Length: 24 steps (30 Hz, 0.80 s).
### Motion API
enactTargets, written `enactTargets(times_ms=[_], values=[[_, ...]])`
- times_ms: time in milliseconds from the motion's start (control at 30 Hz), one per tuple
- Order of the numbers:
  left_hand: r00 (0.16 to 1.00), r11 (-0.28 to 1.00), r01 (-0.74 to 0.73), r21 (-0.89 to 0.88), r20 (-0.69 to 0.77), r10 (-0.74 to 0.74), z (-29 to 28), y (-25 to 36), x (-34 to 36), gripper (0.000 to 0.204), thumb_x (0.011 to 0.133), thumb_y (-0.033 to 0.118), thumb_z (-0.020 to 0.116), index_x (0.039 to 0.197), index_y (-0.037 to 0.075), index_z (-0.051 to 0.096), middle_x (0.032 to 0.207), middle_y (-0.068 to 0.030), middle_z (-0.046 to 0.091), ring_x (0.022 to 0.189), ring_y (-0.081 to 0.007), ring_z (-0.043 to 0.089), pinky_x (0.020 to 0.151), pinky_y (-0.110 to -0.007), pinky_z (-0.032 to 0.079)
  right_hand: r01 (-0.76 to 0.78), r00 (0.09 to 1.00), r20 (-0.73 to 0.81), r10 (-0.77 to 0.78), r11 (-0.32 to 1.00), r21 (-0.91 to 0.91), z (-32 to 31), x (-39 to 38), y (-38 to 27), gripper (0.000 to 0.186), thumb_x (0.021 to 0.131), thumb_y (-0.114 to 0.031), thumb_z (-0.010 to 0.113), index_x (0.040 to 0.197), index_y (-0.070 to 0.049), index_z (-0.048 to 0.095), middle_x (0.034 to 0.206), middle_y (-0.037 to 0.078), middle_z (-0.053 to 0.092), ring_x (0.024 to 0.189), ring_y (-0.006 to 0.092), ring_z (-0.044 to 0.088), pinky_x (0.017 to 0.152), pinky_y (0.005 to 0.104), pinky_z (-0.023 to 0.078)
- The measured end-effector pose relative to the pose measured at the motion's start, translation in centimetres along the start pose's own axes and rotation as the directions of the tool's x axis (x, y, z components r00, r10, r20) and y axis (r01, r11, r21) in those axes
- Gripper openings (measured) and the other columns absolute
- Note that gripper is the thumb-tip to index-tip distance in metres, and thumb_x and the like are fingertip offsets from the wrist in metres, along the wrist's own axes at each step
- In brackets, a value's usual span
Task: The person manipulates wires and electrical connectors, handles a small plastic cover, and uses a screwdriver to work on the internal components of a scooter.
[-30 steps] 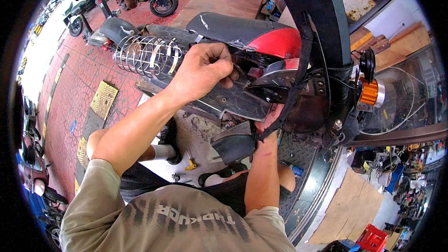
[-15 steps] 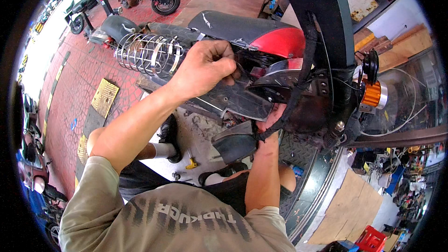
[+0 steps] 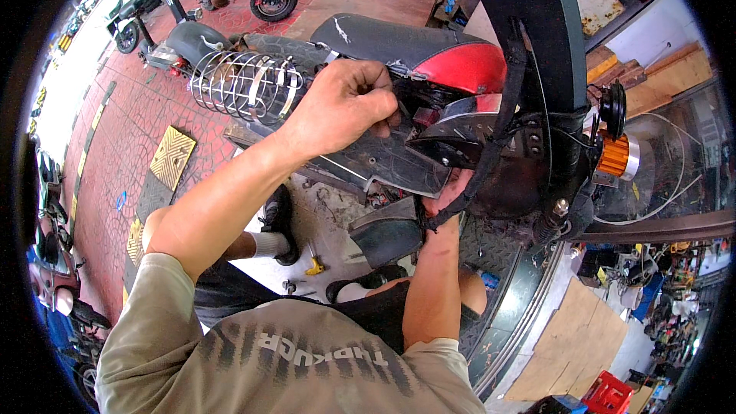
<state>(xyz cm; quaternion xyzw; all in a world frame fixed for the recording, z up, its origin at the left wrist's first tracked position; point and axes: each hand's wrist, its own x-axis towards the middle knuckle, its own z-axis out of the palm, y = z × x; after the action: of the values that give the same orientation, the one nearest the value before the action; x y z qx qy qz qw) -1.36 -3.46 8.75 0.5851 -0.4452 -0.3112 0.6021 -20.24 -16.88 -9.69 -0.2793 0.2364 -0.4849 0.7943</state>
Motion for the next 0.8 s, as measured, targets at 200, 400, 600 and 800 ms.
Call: enactTargets(times_ms=[200, 400, 600, 800], values=[[1.000, 1.000, -0.003, -0.004, -0.006, 0.003, -0.1, 0.2, -0.1, 0.024, 0.085, 0.016, 0.070, 0.074, -0.004, 0.065, 0.063, -0.0085, 0.066, 0.061, -0.0144, 0.067, 0.058, -0.032, 0.052, 0.004, 0.999, 0.046, -0.004, 1.000, -0.011, 0.4, 0.1, -0.1, 0.063, 0.104, -0.058, 0.048, 0.142, -0.009, 0.058, 0.139, 0.013, 0.064, 0.127, 0.0346, 0.060, 0.111, 0.0509, 0.046], [0.997, 0.998, -0.047, 0.048, 0.064, 0.044, 0.3, 0.1, -0.6, 0.025, 0.084, 0.017, 0.072, 0.074, -0.004, 0.065, 0.061, -0.0098, 0.065, 0.060, -0.0150, 0.067, 0.057, -0.033, 0.051, -0.007, 1.000, 0.018, 0.007, 1.000, -0.027, 0.7, -0.3, -0.4, 0.065, 0.103, -0.058, 0.050, 0.143, -0.008, 0.056, 0.141, 0.014, 0.062, 0.129, 0.0354, 0.059, 0.113, 0.0515, 0.045], [0.997, 0.976, -0.065, 0.208, 0.054, 0.055, 0.6, 1.2, -0.1, 0.030, 0.083, 0.023, 0.073, 0.074, -0.006, 0.068, 0.062, -0.0152, 0.066, 0.058, -0.0215, 0.067, 0.059, -0.038, 0.052, -0.017, 0.999, 0.052, 0.017, 1.000, -0.001, 0.5, 0.0, -0.3, 0.066, 0.102, -0.057, 0.051, 0.145, -0.008, 0.055, 0.144, 0.015, 0.060, 0.131, 0.0362, 0.058, 0.114, 0.0519, 0.044], [1.000, 0.994, -0.030, 0.102, -0.005, 0.031, 0.0, 1.7, -0.5, 0.028, 0.084, 0.020, 0.071, 0.073, -0.005, 0.067, 0.062, -0.0117, 0.066, 0.058, -0.0171, 0.065, 0.058, -0.036, 0.051, 0.055, 0.997, 0.056, -0.049, 0.993, -0.105, 0.0, 0.2, -0.1, 0.064, 0.102, -0.056, 0.053, 0.144, -0.008, 0.056, 0.142, 0.014, 0.061, 0.130, 0.0356, 0.058, 0.114, 0.0519, 0.043]])
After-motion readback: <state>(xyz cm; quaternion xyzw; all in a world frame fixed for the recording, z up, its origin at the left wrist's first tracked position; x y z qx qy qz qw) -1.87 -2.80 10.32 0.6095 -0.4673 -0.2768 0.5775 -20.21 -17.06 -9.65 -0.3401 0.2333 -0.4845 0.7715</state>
